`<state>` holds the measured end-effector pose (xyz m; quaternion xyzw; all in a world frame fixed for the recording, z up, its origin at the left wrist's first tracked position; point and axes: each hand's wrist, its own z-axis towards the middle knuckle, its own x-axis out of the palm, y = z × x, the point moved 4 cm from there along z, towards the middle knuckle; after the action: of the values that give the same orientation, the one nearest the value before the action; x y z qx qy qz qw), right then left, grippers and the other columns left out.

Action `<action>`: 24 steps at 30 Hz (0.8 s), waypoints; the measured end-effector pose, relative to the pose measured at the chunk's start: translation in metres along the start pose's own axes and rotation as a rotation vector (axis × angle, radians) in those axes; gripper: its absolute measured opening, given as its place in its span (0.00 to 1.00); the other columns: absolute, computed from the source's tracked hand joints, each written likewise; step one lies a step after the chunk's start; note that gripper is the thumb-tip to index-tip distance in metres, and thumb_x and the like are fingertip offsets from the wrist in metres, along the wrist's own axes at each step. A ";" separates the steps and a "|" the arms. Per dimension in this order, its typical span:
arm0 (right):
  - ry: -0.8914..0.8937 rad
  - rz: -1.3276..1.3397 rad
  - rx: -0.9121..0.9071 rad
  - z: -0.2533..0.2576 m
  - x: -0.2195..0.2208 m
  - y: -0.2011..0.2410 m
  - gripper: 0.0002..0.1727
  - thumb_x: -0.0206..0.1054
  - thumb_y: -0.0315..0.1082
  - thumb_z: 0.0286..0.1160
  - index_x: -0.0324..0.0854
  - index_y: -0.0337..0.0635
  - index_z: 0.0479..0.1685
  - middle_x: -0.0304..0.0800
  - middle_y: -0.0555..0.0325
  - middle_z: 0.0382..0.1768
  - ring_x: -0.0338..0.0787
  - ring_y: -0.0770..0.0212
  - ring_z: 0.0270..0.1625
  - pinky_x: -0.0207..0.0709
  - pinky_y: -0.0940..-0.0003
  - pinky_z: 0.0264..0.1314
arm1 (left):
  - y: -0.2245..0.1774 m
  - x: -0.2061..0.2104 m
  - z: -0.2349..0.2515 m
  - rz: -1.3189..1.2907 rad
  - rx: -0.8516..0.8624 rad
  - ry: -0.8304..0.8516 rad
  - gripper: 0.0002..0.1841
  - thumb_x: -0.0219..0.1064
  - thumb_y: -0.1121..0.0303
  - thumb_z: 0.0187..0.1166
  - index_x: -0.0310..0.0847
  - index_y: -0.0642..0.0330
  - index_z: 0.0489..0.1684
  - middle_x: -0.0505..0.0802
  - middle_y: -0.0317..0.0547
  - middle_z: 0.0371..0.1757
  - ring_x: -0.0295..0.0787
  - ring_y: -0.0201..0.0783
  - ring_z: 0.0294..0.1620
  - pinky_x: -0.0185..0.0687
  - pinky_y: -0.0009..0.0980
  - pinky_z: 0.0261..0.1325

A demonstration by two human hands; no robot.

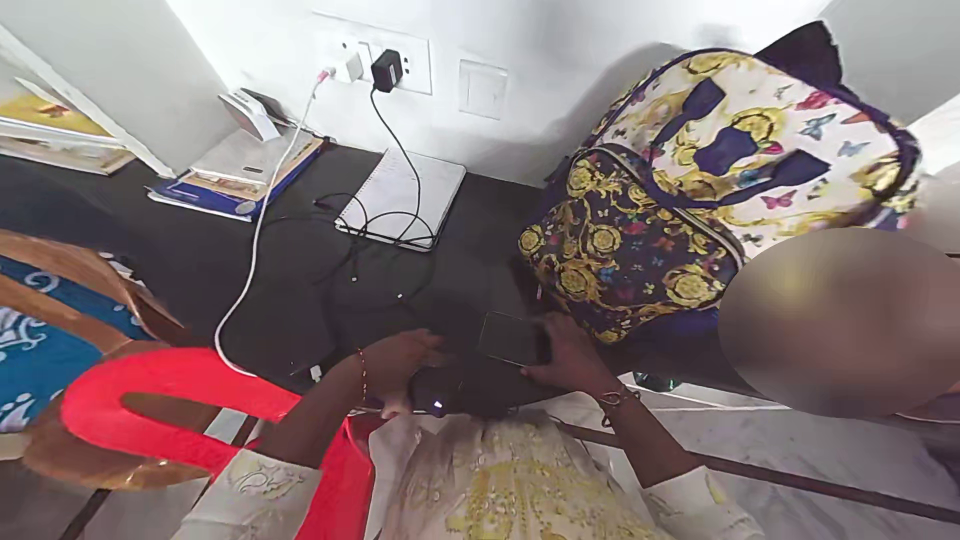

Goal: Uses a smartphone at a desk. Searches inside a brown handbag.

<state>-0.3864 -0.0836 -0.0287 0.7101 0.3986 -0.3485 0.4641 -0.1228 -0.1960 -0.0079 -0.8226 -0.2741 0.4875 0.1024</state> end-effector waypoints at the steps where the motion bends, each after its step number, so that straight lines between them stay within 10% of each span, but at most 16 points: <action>1: 0.022 0.014 0.009 0.004 -0.002 0.001 0.58 0.85 0.64 0.44 0.70 0.41 0.81 0.71 0.38 0.80 0.67 0.35 0.83 0.63 0.35 0.81 | 0.003 -0.001 0.000 0.024 0.000 0.012 0.52 0.92 0.57 0.46 0.74 0.48 0.83 0.78 0.59 0.80 0.68 0.63 0.83 0.65 0.61 0.78; 5: 0.052 0.081 0.048 0.009 0.000 0.003 0.59 0.87 0.63 0.36 0.72 0.43 0.79 0.74 0.37 0.76 0.70 0.36 0.80 0.65 0.35 0.79 | 0.008 0.004 -0.004 0.013 -0.031 -0.035 0.50 0.89 0.57 0.52 0.70 0.38 0.87 0.79 0.51 0.81 0.66 0.59 0.85 0.58 0.64 0.82; 12: 0.073 0.104 0.089 0.012 -0.005 0.008 0.59 0.89 0.62 0.34 0.74 0.45 0.78 0.76 0.38 0.73 0.75 0.36 0.76 0.72 0.34 0.70 | -0.024 0.042 -0.015 -0.172 -0.054 -0.648 0.49 0.87 0.70 0.41 0.79 0.47 0.79 0.82 0.51 0.80 0.66 0.65 0.87 0.55 0.77 0.80; 19: -0.029 0.065 0.080 0.007 -0.002 0.004 0.56 0.83 0.67 0.41 0.76 0.42 0.76 0.75 0.37 0.76 0.73 0.35 0.79 0.70 0.33 0.73 | -0.024 0.045 -0.009 -0.129 -0.139 -0.659 0.55 0.92 0.68 0.30 0.80 0.45 0.79 0.80 0.48 0.82 0.62 0.63 0.89 0.46 0.79 0.81; 24: -0.242 0.043 -0.041 -0.011 0.003 0.008 0.56 0.79 0.66 0.53 0.71 0.38 0.83 0.75 0.33 0.78 0.74 0.30 0.79 0.67 0.29 0.74 | -0.010 0.040 -0.013 -0.129 -0.124 -0.635 0.47 0.86 0.69 0.39 0.82 0.37 0.75 0.78 0.50 0.84 0.58 0.67 0.90 0.43 0.82 0.80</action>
<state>-0.3770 -0.0740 -0.0246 0.6617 0.3312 -0.4133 0.5306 -0.1005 -0.1639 -0.0273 -0.6150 -0.3730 0.6947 -0.0079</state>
